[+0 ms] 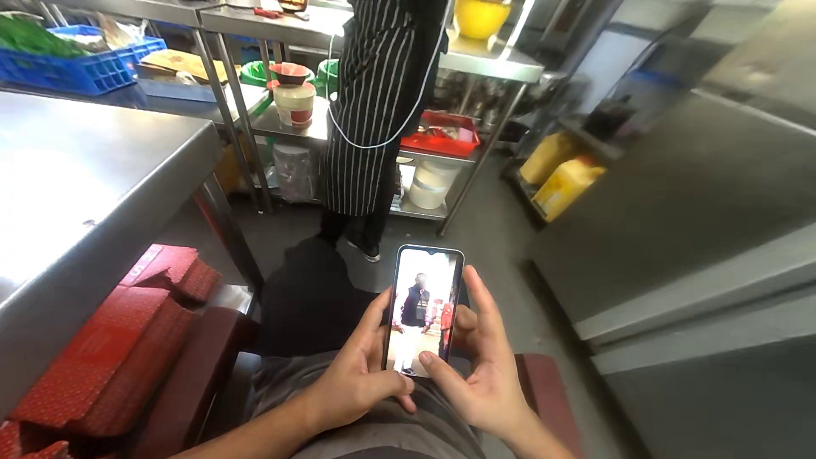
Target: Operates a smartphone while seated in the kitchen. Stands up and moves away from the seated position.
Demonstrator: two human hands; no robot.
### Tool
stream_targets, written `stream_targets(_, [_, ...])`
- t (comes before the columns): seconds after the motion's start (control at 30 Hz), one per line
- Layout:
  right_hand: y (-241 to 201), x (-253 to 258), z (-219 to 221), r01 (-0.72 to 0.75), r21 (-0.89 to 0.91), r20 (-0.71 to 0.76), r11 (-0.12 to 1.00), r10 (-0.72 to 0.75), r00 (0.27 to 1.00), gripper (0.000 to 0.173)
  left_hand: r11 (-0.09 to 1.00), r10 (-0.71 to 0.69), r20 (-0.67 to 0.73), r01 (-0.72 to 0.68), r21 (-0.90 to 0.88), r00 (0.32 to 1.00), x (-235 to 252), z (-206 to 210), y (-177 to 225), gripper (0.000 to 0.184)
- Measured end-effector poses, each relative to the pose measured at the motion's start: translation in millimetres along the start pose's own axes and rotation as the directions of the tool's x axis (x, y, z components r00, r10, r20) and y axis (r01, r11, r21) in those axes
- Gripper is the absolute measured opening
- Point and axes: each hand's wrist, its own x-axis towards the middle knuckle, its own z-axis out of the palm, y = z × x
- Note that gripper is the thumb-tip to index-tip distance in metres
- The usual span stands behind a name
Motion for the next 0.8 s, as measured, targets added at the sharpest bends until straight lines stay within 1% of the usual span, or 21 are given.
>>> stream_targets(0.27, [-0.5, 1.3, 0.1, 0.034, -0.02, 0.024, 0.999, -0.033, 0.999, 0.106, 1.0, -0.007, -0.003, 0.007, -0.001, 1.0, -0.4, -0.4, -0.4, 0.1])
stream_targets(0.43, [-1.0, 1.2, -0.4, 0.024, -0.049, 0.026, 0.999, -0.023, 0.999, 0.111, 1.0, -0.006, -0.001, 0.006, -0.002, 1.0, -0.6, 0.0, -0.2, 0.101])
stream_targets(0.5, [-0.4, 1.1, -0.6, 0.016, -0.079, 0.029, 0.997, -0.013, 0.999, 0.11, 1.0, -0.012, -0.004, 0.012, 0.002, 1.0, -0.4, 0.0, 0.1, 0.101])
stream_targets(0.53, [0.5, 1.0, -0.6, 0.015, -0.09, 0.03, 0.996, -0.012, 0.999, 0.106, 1.0, -0.017, -0.009, 0.017, 0.003, 1.0, -0.4, 0.0, 0.4, 0.101])
stream_targets(0.57, [1.2, 0.6, -0.7, 0.014, -0.095, 0.027, 0.995, -0.012, 1.0, 0.099, 1.0, -0.02, -0.013, 0.02, 0.005, 1.0, -0.3, 0.0, 0.6, 0.101])
stream_targets(0.6, [1.5, 0.0, -0.6, 0.015, -0.093, 0.02, 0.996, -0.014, 1.0, 0.087, 1.0, -0.019, -0.014, 0.019, 0.007, 1.0, -0.3, 0.0, 0.8, 0.101])
stream_targets(0.67, [2.1, -0.8, -0.5, 0.046, -0.062, -0.008, 0.997, -0.046, 0.999, 0.054, 1.0, -0.01, -0.012, 0.01, 0.008, 1.0, -0.3, 0.0, 1.1, 0.101])
stream_targets(0.7, [2.3, -0.6, -1.3, 0.07, -0.042, -0.018, 0.997, -0.071, 0.997, 0.04, 1.0, -0.005, -0.004, 0.005, 0.007, 1.0, -0.3, 0.1, 1.5, 0.1])
stream_targets(0.73, [2.4, -0.1, -2.6, 0.092, -0.016, -0.025, 0.996, -0.092, 0.995, 0.029, 1.0, -0.002, 0.004, 0.002, 0.005, 1.0, -0.2, 0.2, 1.9, 0.1])
stream_targets(0.77, [2.1, 0.4, -3.8, 0.1, 0.009, -0.032, 0.995, -0.1, 0.994, 0.023, 1.0, 0.001, 0.011, -0.001, 0.006, 1.0, -0.1, 0.3, 2.2, 0.1])
stream_targets(0.8, [1.7, 0.5, -4.8, 0.096, 0.031, -0.035, 0.995, -0.095, 0.995, 0.022, 1.0, 0.003, 0.016, -0.003, 0.006, 1.0, -0.2, 0.4, 2.5, 0.099])
